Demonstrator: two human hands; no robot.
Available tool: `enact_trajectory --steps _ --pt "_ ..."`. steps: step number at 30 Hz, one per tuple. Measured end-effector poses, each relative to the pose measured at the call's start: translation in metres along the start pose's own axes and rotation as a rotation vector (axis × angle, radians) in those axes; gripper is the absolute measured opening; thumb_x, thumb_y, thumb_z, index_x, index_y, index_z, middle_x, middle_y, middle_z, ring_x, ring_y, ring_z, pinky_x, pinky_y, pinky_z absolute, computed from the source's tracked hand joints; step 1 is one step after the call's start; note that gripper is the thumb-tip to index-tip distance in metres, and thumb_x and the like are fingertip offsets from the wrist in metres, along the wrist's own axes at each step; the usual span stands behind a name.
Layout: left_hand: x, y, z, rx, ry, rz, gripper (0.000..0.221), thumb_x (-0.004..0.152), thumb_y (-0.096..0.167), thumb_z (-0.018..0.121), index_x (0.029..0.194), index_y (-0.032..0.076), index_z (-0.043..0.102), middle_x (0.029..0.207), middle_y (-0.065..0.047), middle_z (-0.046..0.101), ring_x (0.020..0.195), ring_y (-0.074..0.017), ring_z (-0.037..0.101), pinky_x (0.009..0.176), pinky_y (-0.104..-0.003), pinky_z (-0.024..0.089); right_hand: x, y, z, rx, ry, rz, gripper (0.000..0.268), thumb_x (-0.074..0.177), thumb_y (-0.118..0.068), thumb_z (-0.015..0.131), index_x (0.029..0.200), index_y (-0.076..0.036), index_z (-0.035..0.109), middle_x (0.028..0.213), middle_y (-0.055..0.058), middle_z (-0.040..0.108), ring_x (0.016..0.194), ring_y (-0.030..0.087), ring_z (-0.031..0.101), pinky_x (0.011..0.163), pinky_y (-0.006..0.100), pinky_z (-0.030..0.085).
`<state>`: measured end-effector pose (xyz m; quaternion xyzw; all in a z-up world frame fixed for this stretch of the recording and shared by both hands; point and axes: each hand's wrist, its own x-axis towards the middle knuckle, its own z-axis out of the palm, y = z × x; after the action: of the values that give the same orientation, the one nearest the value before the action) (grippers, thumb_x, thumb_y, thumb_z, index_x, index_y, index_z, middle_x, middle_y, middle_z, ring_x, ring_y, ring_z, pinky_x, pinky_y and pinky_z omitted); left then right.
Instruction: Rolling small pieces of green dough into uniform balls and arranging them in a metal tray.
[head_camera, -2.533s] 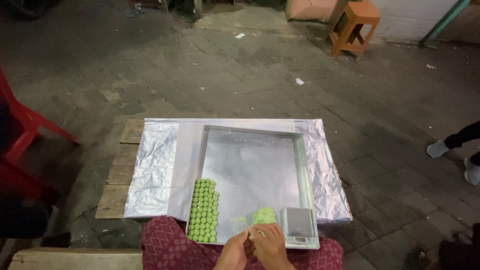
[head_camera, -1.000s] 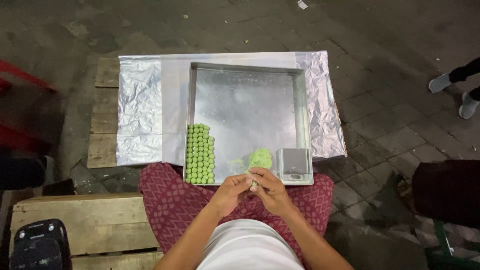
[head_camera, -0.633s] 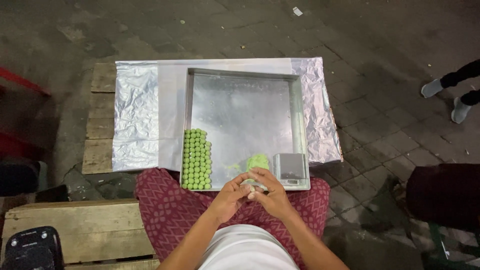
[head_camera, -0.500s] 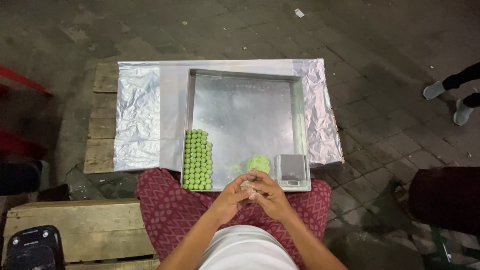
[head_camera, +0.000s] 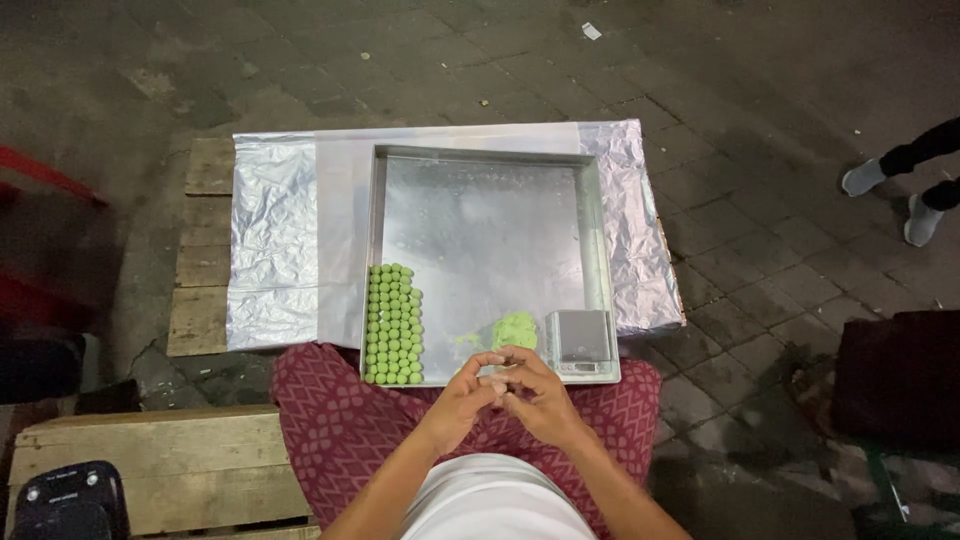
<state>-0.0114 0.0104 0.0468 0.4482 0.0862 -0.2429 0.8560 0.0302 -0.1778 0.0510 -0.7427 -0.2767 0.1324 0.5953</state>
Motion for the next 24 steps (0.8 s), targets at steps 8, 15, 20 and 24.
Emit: enact_trajectory --steps 8,15,20,24 --pt "0.000 -0.007 0.003 -0.062 0.158 0.071 0.030 0.097 0.012 0.071 0.125 0.012 0.060 0.079 -0.006 0.068 0.071 -0.0152 0.060 0.081 -0.033 0.052 -0.003 -0.001 0.011 -0.117 0.078 0.213 0.046 0.077 -0.027 0.088 0.116 -0.015 0.065 0.140 0.009 0.058 0.135 0.027 0.055 0.109 0.048 0.046" --pt "-0.010 0.010 0.011 0.123 0.158 0.019 0.038 0.099 0.033 0.061 0.133 0.016 0.059 0.111 -0.011 0.076 0.119 -0.0232 0.071 0.107 -0.037 0.053 -0.003 0.007 0.015 -0.043 0.118 0.048 0.026 0.083 -0.013 0.086 0.107 -0.015 0.076 0.132 0.008 0.061 0.107 0.018 0.065 0.085 0.033 0.054" --pt "-0.010 0.009 0.016 0.024 0.172 0.014 0.036 0.097 0.016 0.068 0.131 0.010 0.058 0.079 -0.004 0.068 0.076 -0.0139 0.062 0.086 -0.032 0.052 -0.008 0.011 0.018 -0.093 0.151 0.165 0.025 0.080 -0.007 0.078 0.102 -0.015 0.070 0.131 0.010 0.062 0.109 0.020 0.066 0.087 0.037 0.056" --pt "-0.008 0.004 0.004 0.036 0.076 0.066 0.043 0.101 0.017 0.064 0.141 0.013 0.050 0.082 0.000 0.064 0.074 -0.0113 0.057 0.078 -0.029 0.047 -0.001 -0.019 0.011 -0.070 -0.023 0.028 0.038 0.100 -0.039 0.065 0.129 -0.014 0.065 0.132 0.014 0.057 0.145 0.027 0.042 0.095 0.044 0.050"
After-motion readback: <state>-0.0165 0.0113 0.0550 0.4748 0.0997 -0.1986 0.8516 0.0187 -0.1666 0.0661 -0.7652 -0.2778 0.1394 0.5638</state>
